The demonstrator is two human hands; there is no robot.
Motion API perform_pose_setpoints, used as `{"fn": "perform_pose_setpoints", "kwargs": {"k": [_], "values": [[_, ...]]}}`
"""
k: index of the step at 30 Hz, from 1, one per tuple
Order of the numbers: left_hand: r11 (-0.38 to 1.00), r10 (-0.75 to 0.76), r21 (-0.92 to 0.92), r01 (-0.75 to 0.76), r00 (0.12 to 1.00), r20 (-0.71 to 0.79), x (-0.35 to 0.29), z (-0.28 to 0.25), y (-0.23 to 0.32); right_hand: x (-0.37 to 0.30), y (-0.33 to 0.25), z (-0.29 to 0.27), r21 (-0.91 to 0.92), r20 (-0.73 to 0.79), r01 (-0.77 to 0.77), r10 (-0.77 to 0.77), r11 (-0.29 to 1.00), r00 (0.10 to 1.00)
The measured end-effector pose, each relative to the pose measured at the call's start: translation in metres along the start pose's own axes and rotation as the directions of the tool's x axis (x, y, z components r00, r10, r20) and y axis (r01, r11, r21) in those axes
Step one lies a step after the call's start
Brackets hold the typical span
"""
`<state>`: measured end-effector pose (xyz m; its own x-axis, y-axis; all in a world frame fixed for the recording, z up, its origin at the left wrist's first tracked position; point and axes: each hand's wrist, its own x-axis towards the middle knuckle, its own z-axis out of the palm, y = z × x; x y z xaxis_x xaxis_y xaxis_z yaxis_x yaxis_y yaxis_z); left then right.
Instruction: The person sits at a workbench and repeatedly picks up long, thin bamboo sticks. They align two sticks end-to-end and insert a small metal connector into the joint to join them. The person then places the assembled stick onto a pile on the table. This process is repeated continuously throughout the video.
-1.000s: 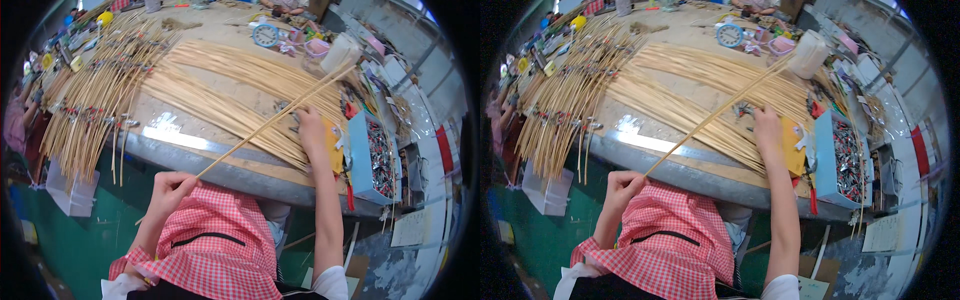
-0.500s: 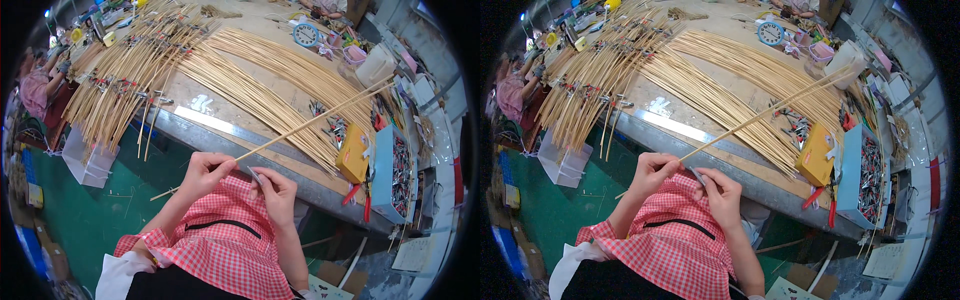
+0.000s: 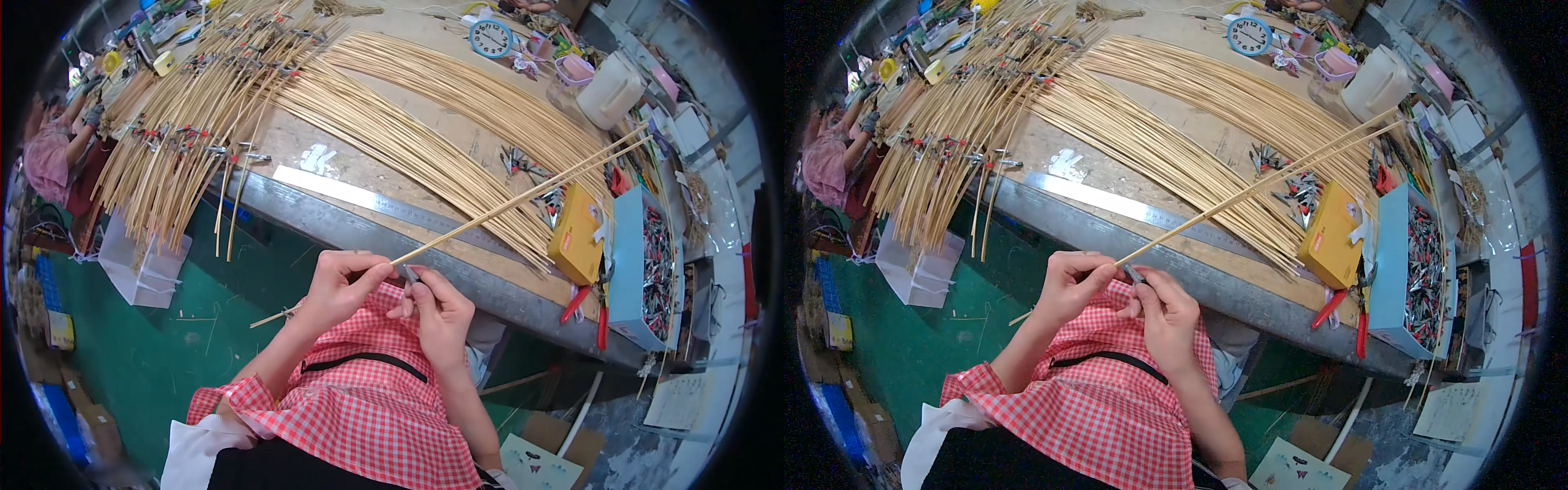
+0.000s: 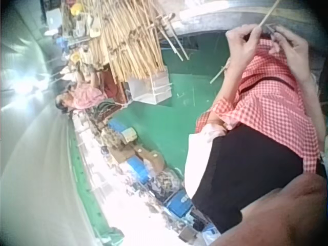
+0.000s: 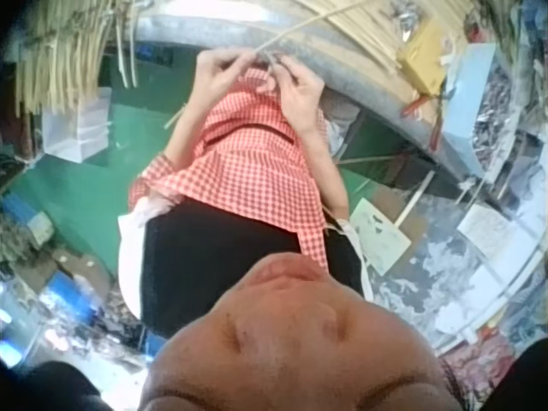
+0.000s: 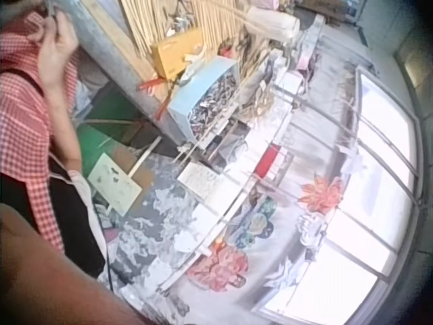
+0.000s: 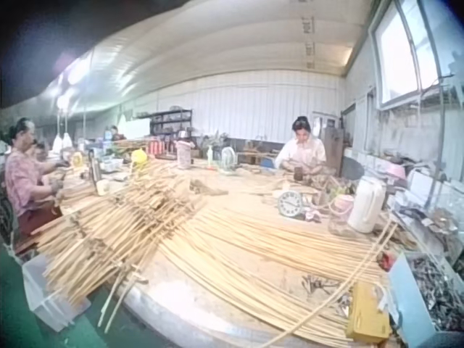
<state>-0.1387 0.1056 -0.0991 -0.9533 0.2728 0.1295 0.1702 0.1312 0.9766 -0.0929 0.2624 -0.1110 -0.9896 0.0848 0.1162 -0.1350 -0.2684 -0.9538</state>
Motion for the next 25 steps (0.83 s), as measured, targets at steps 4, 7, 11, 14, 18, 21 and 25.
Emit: {"fn": "perform_pose_setpoints", "kwargs": {"k": [4,7,11,14,18,21,25], "values": [[1.0,0.024,0.002,-0.024,1.0,-0.016,-0.001,0.001,0.001,-0.002,0.002,-0.001,-0.05,-0.054,-0.026,0.024,0.998,0.998],[0.997,0.075,0.007,-0.075,0.997,-0.026,0.0,0.004,0.0,-0.002,0.005,-0.001,-0.061,-0.073,-0.018,0.013,0.998,0.997],[0.994,0.099,0.038,-0.098,0.995,-0.002,-0.001,0.009,-0.002,-0.003,0.006,-0.002,-0.103,-0.075,0.019,-0.027,0.994,0.997],[0.998,0.067,0.0,-0.067,0.998,0.004,-0.003,0.011,-0.003,-0.003,0.004,0.0,-0.142,-0.063,0.05,-0.059,0.989,0.996],[0.997,0.006,-0.082,0.0,0.998,0.061,-0.001,0.005,-0.008,0.002,0.002,-0.007,-0.263,0.017,0.079,-0.077,0.962,0.997],[0.95,-0.198,-0.211,0.23,0.967,0.159,-0.001,-0.003,-0.011,0.008,-0.004,-0.01,-0.134,-0.079,0.15,-0.161,0.98,0.984],[0.975,-0.094,-0.154,0.16,0.926,0.365,-0.005,-0.003,-0.014,-0.001,-0.005,-0.024,-0.055,-0.127,0.104,-0.11,0.993,0.986]]}}
